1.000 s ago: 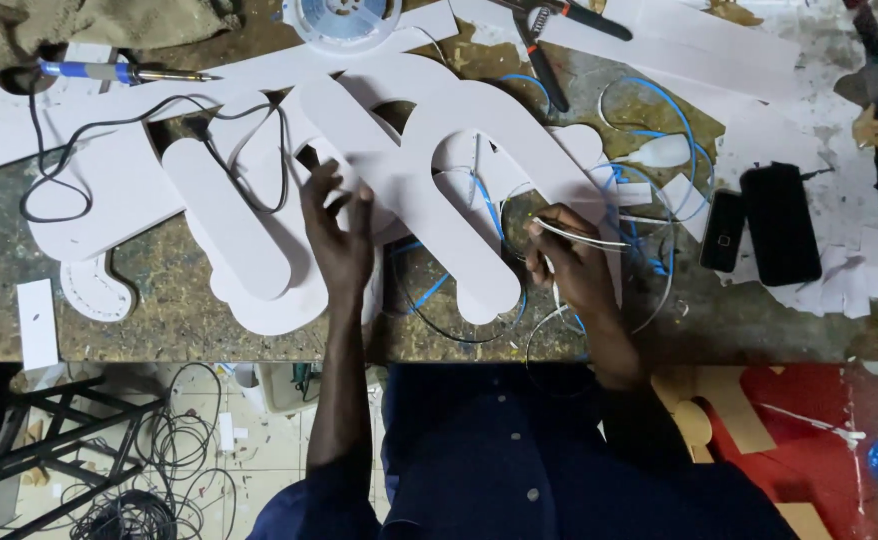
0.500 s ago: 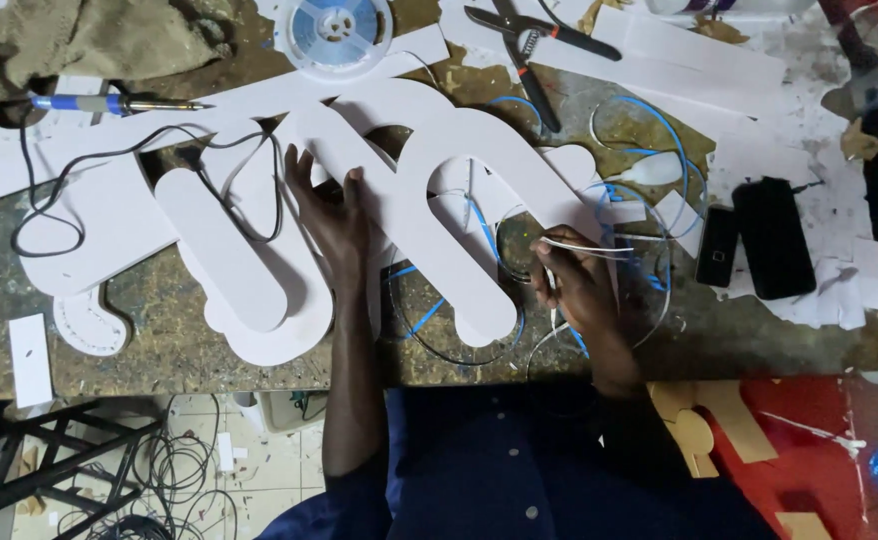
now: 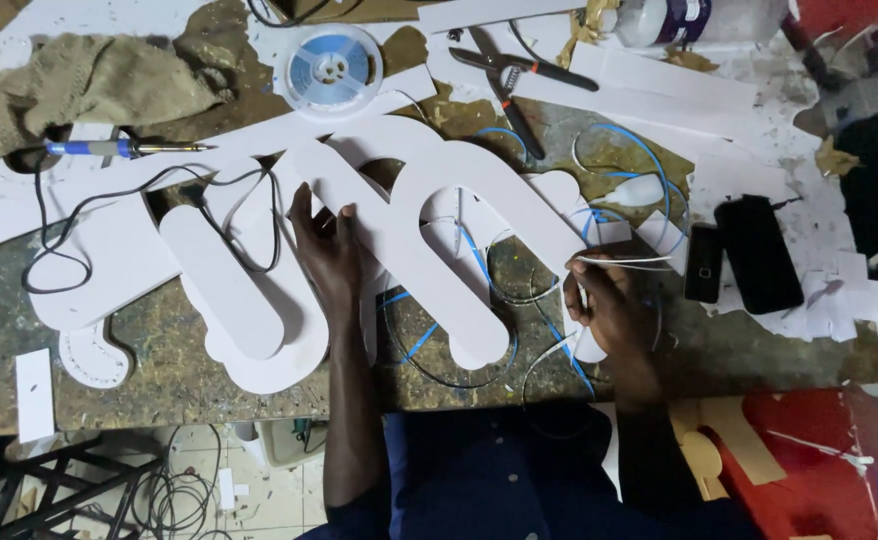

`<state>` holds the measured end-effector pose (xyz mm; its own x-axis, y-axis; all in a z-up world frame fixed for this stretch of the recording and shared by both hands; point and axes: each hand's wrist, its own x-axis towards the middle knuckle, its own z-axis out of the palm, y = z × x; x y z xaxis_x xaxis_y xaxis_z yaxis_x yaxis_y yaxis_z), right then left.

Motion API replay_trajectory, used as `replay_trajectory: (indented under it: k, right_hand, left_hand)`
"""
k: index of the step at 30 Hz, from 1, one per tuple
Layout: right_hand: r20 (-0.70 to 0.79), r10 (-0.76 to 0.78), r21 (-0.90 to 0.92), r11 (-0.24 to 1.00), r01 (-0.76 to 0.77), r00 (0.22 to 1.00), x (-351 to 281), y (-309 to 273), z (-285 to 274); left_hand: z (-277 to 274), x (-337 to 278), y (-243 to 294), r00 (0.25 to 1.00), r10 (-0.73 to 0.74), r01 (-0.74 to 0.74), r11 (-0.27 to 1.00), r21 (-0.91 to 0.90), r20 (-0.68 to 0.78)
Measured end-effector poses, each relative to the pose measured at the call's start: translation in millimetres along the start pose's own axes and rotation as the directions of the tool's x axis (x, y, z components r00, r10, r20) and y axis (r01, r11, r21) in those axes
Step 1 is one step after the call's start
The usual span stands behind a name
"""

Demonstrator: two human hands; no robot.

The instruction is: Attaching flexible LED strips into the channels of foam sign letters

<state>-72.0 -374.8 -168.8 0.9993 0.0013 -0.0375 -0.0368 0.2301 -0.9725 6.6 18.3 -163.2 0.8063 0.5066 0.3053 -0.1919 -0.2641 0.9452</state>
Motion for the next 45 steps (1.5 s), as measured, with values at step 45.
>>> replay_trajectory:
  k: [45]
  right_hand:
    - [0.340,0.080,-0.033,0.997,-0.073,0.937,-20,1,43]
  left_hand:
    - [-48,-64,182,0.678,0.265,-0.355,0.935,-0.011,0.685]
